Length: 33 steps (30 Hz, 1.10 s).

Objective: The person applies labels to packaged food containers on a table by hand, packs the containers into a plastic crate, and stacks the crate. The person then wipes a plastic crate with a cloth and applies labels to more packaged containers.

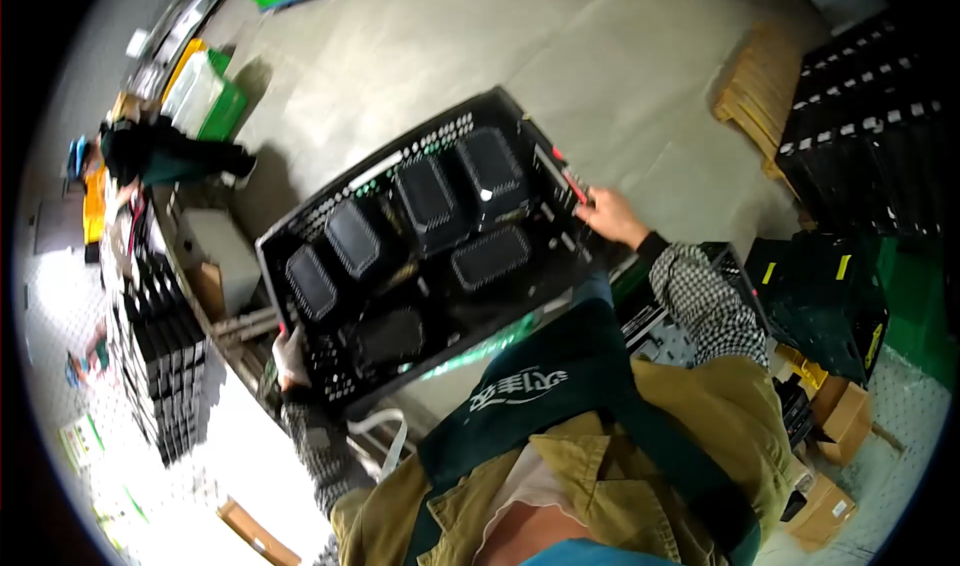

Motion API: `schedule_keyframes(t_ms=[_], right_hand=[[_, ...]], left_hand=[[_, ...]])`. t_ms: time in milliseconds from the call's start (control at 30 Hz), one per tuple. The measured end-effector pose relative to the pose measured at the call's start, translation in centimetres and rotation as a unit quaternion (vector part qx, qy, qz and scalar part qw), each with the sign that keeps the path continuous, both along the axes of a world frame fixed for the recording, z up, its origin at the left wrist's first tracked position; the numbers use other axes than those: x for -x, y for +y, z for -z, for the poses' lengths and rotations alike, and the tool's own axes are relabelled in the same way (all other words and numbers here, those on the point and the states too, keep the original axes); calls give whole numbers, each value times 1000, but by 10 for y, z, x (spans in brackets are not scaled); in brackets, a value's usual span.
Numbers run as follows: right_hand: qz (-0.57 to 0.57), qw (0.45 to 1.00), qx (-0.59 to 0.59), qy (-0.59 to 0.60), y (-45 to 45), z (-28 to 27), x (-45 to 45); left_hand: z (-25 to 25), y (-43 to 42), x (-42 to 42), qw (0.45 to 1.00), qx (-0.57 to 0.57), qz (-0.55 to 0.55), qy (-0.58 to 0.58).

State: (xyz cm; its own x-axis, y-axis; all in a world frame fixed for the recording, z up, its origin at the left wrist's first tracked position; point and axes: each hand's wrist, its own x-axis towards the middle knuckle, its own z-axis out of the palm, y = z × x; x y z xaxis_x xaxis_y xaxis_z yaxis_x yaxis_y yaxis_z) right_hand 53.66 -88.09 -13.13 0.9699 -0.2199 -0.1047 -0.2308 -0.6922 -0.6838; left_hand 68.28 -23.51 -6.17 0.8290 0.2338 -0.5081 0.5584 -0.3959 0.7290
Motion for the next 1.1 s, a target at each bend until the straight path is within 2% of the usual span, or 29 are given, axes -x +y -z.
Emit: schedule_keyframes(t_ms=[67,100,167,200,367,400,467,500,533,567,667,800,867,900,933,1000,1033,1100], right_hand=[[26,999,11,27,-40,-15,15],[39,999,1,35,-67,-15,22],[60,998,-4,34,-127,-12,36],[68,997,6,26,-140,-17,43],[177,981,15,72,-277,-49,84],[204,976,15,75,-303,-49,95],[245,963,56,99,-343,-68,112],[274,953,47,116,-364,-76,119],[292,949,35,111,-387,-74,127],[315,942,31,112,-410,-78,133],[377,919,13,113,-457,-96,145],[439,896,7,65,-527,-85,149],[474,878,18,74,-567,-67,147],[508,854,-39,104,-577,-75,140],[524,846,-38,94,-588,-72,132],[559,826,-21,64,-625,-66,125],[607,790,-25,86,-646,-50,127],[657,753,-23,24,-671,-52,120]], left_hand=[[-12,-42,-8,998,21,42,-35],[1,-54,-17,993,-4,84,-81],[-3,-123,-33,990,36,125,-58],[-28,-170,-38,989,-4,139,-60],[4,-363,-108,985,-9,173,-7],[13,-404,-123,984,22,176,10],[-4,-500,-142,976,5,215,22],[21,-522,-168,966,7,258,2],[8,-574,-172,965,66,251,23],[15,-615,-190,959,54,278,23],[9,-730,-226,934,35,356,3],[21,-895,-293,889,-2,458,-31],[30,-991,-329,870,42,490,30],[22,-1038,-334,866,40,497,23],[13,-1085,-338,861,37,507,16],[21,-1183,-366,794,-40,603,-65],[11,-1238,-368,788,-29,614,-44],[-5,-1328,-364,769,-26,638,-29]])
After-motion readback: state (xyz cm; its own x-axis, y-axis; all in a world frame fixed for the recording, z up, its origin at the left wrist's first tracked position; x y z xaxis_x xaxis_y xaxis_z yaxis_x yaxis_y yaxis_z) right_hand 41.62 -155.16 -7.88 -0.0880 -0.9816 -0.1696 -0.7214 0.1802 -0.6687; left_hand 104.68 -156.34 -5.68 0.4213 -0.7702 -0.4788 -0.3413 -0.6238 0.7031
